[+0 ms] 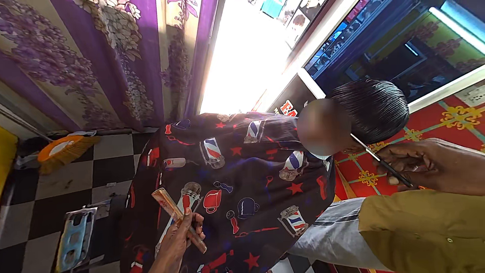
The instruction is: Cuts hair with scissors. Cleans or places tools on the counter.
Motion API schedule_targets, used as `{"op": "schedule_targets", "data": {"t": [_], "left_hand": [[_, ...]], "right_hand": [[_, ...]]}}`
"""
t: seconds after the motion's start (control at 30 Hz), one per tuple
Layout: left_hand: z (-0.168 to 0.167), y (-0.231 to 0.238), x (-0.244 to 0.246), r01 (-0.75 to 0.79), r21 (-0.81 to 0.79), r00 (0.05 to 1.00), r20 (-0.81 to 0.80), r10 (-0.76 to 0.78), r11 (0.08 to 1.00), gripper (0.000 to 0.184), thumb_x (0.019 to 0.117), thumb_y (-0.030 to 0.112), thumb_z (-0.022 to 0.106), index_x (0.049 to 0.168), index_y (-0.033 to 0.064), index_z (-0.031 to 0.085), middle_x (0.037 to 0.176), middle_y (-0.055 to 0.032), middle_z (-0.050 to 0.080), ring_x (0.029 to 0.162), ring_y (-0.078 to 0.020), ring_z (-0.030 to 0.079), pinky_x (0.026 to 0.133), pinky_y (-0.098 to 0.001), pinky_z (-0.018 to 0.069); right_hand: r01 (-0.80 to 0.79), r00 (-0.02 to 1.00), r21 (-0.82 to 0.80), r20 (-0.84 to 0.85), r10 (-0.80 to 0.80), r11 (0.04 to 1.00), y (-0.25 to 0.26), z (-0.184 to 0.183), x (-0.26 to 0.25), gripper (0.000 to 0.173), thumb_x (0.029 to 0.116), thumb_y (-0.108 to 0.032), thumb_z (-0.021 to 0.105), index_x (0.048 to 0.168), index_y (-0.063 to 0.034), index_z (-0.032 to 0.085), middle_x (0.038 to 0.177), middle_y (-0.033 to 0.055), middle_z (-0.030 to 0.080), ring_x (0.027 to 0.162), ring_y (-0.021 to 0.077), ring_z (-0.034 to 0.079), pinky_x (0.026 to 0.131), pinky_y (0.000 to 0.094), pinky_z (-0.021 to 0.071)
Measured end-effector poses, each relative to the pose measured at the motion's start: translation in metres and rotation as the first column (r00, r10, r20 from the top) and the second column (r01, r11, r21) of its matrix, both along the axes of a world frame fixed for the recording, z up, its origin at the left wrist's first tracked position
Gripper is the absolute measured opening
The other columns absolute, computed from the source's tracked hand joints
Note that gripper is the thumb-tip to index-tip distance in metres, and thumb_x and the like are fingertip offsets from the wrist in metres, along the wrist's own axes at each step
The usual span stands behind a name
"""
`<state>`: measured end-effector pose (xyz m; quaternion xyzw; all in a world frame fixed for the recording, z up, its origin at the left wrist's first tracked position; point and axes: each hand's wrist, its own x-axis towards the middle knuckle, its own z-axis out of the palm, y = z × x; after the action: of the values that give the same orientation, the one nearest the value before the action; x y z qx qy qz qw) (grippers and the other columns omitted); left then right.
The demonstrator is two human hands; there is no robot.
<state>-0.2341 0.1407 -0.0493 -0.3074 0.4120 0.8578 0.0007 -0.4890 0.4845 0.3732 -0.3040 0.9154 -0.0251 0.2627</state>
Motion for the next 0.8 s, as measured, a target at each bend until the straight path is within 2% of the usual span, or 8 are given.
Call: {"op": "schedule_targets", "data": {"t": [0.1, 0.23, 0.47, 0.57, 0.63, 0.67, 0.73, 0.8], "left_hand": [[-0.002, -0.007, -0.003, 0.011, -0.001, 1.0, -0.009, -0.011, 1.0, 0.05, 0.1109, 0.038, 0.031, 0.1, 0.0036, 0.066, 0.076, -0.0071, 0.063, 0.067, -0.0184, 0.065, 0.066, -0.0359, 0.0602], [-0.002, -0.017, -0.006, 0.032, 0.01, 0.999, -0.008, -0.032, 0.999, 0.05, 0.1112, 0.037, 0.03, 0.102, 0.0027, 0.066, 0.077, -0.0084, 0.064, 0.065, -0.0181, 0.065, 0.063, -0.0329, 0.0594], [-0.01, -0.031, -0.01, 0.042, 0.014, 0.999, -0.005, -0.042, 0.999, 0.05, 0.1109, 0.038, 0.031, 0.1, 0.003, 0.066, 0.076, -0.0077, 0.063, 0.065, -0.0182, 0.065, 0.064, -0.0344, 0.06], [-0.013, -0.036, -0.012, 0.057, 0.009, 0.998, 0.013, -0.058, 0.998, 0.05, 0.1109, 0.038, 0.032, 0.101, 0.0037, 0.066, 0.077, -0.0071, 0.064, 0.066, -0.0181, 0.065, 0.064, -0.0344, 0.06], [-0.013, -0.039, -0.012, 0.067, 0.0, 0.998, 0.013, -0.067, 0.998, 0.05, 0.1105, 0.039, 0.032, 0.1, 0.0054, 0.067, 0.077, -0.006, 0.064, 0.067, -0.0179, 0.065, 0.065, -0.0343, 0.0596], [-0.014, -0.04, -0.012, 0.069, 0.002, 0.998, 0.01, -0.069, 0.998, 0.051, 0.1105, 0.04, 0.032, 0.1, 0.0054, 0.068, 0.078, -0.0062, 0.064, 0.068, -0.0181, 0.065, 0.065, -0.0343, 0.0595], [-0.017, -0.041, -0.013, 0.062, 0.011, 0.998, 0.015, -0.063, 0.998, 0.051, 0.1108, 0.039, 0.032, 0.101, 0.0042, 0.067, 0.078, -0.0072, 0.064, 0.068, -0.0187, 0.065, 0.065, -0.0346, 0.0597], [-0.018, -0.042, -0.013, 0.06, 0.023, 0.998, 0.016, -0.06, 0.998, 0.05, 0.1108, 0.039, 0.032, 0.101, 0.0041, 0.067, 0.076, -0.0066, 0.063, 0.067, -0.018, 0.065, 0.065, -0.0341, 0.0601]], "right_hand": [[0.013, 0.998, 0.005, -0.054, -0.013, 1.0, -0.006, 0.001, 0.004, 0.036, 0.0878, -0.011, 0.075, 0.124, -0.015, 0.071, 0.091, -0.0011, 0.074, 0.071, 0.01, 0.069, 0.064, 0.0259, 0.0605], [0.002, 0.996, 0.015, -0.085, -0.001, 1.0, -0.014, 0.002, 0.009, 0.034, 0.09, -0.019, 0.076, 0.123, -0.0189, 0.071, 0.091, -0.0025, 0.075, 0.07, 0.0098, 0.07, 0.063, 0.0264, 0.0614], [0.03, 0.995, -0.008, -0.098, -0.031, 1.0, -0.024, 0.007, 0.021, 0.026, 0.0873, -0.024, 0.08, 0.112, -0.0183, 0.073, 0.084, -0.0038, 0.073, 0.065, 0.0077, 0.068, 0.057, 0.0228, 0.0584], [0.074, 0.993, 0.025, -0.099, -0.071, 0.997, -0.032, 0.012, 0.026, 0.022, 0.088, -0.023, 0.079, 0.109, -0.0174, 0.073, 0.084, -0.0036, 0.073, 0.067, 0.0075, 0.068, 0.059, 0.0229, 0.0592], [0.125, 0.99, 0.013, -0.068, -0.124, 0.992, -0.038, 0.016, 0.03, 0.014, 0.0911, -0.017, 0.077, 0.104, -0.0127, 0.073, 0.084, -0.0003, 0.073, 0.069, 0.0095, 0.068, 0.062, 0.0246, 0.0578], [0.11, 0.992, 0.021, -0.066, -0.109, 0.994, -0.032, 0.016, 0.027, 0.014, 0.0918, -0.023, 0.076, 0.104, -0.0159, 0.073, 0.086, -0.0024, 0.073, 0.07, 0.0084, 0.069, 0.062, 0.0234, 0.0586], [0.097, 0.992, 0.046, -0.089, -0.092, 0.994, -0.034, 0.016, 0.028, 0.022, 0.0876, -0.028, 0.079, 0.107, -0.0199, 0.073, 0.086, -0.0045, 0.074, 0.067, 0.0087, 0.07, 0.058, 0.0246, 0.0611], [0.11, 0.993, 0.088, -0.041, -0.107, 0.99, -0.039, 0.021, 0.029, 0.032, 0.0855, -0.031, 0.081, 0.113, -0.0187, 0.071, 0.09, -0.0037, 0.075, 0.07, 0.0103, 0.071, 0.06, 0.0264, 0.0617]]}}
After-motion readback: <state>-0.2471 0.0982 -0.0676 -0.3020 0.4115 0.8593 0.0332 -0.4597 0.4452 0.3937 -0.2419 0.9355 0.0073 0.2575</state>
